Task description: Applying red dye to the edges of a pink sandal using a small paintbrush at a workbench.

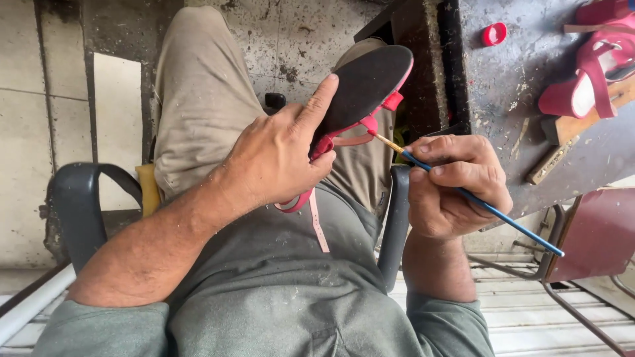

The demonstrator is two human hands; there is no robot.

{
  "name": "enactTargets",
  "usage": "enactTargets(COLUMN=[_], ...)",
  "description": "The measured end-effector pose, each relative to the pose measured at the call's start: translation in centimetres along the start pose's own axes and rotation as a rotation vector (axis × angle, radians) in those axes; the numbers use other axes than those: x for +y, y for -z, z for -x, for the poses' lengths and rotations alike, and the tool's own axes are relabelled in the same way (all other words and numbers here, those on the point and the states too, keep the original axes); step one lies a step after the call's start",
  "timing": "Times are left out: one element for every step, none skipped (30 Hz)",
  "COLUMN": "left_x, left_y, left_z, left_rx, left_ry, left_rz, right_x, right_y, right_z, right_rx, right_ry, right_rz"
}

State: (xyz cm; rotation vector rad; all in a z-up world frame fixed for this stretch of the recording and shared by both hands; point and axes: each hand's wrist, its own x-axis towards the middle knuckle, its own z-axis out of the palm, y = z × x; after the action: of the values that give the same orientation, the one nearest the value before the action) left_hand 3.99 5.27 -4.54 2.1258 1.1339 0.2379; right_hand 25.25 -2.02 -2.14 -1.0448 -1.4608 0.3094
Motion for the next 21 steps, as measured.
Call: enactTargets(left_x=[0.3, 0.7, 1.0, 1.4, 1.5, 1.6, 1.8, 1.9, 2.1, 2.2, 2.4, 2.5, 2.6, 2.8, 2.9, 3.0, 3.1, 3.1, 3.2, 3.2, 3.2], left_y=[0.1, 0.2, 0.3, 0.4, 0.1, -0.1, -0.4, -0.5, -0.6, -0.6, -0.5, -0.4, -0.3, -0.2, 0.0, 0.1, 0.1, 0.1, 0.1, 0.1, 0.0], left_z=[0.3, 0.6, 1.0, 1.3, 1.7, 2.1, 2.5, 2.8, 3.0, 3.3, 3.5, 3.6, 3.8, 3.9, 4.1, 4.2, 4.4, 4.6, 4.7, 4.7, 4.8], left_rx=[-0.002, 0.010, -0.004, -0.019, -0.010, 0.039, 0.083, 0.087, 0.104, 0.121, 0.125, 0.130, 0.135, 0.139, 0.131, 0.123, 0.122, 0.146, 0.171, 0.173, 0.172], left_ry=[0.005, 0.006, 0.013, 0.020, 0.018, -0.010, -0.041, -0.047, -0.060, -0.073, -0.077, -0.078, -0.079, -0.082, -0.071, -0.061, -0.063, -0.070, -0.078, -0.082, -0.067], left_rz=[-0.016, -0.019, -0.039, -0.058, -0.065, -0.100, -0.133, -0.140, -0.144, -0.147, -0.152, -0.154, -0.156, -0.162, -0.171, -0.181, -0.183, -0.190, -0.198, -0.200, -0.217], right_x=[-0.2, -0.4, -0.6, -0.8, -1.0, -1.2, -1.5, -1.7, -1.8, -2.0, -2.1, -2.3, -2.3, -2.5, -2.6, -2.7, -2.9, -3.0, -3.0, -3.1, -3.1], right_y=[-0.1, 0.1, 0.3, 0.5, 0.6, 0.8, 1.0, 1.1, 1.2, 1.3, 1.4, 1.5, 1.6, 1.5, 1.5, 1.4, 1.5, 1.6, 1.6, 1.6, 1.5], right_z=[0.1, 0.3, 0.6, 0.8, 1.0, 1.2, 1.4, 1.5, 1.6, 1.6, 1.7, 1.8, 1.8, 1.8, 1.9, 1.9, 2.0, 2.1, 2.1, 2.1, 2.1], right_rx=[0.007, 0.004, 0.020, 0.035, 0.039, 0.040, 0.043, 0.049, 0.039, 0.028, 0.032, 0.028, 0.024, 0.028, 0.045, 0.062, 0.064, 0.048, 0.031, 0.033, 0.042], right_ry=[0.025, 0.035, 0.047, 0.058, 0.068, 0.077, 0.082, 0.089, 0.099, 0.110, 0.116, 0.112, 0.107, 0.114, 0.130, 0.145, 0.147, 0.136, 0.127, 0.131, 0.136], right_rz=[0.002, -0.003, -0.015, -0.026, -0.030, -0.033, -0.033, -0.034, -0.038, -0.042, -0.043, -0.026, -0.010, -0.012, -0.032, -0.052, -0.051, -0.044, -0.037, -0.036, -0.054])
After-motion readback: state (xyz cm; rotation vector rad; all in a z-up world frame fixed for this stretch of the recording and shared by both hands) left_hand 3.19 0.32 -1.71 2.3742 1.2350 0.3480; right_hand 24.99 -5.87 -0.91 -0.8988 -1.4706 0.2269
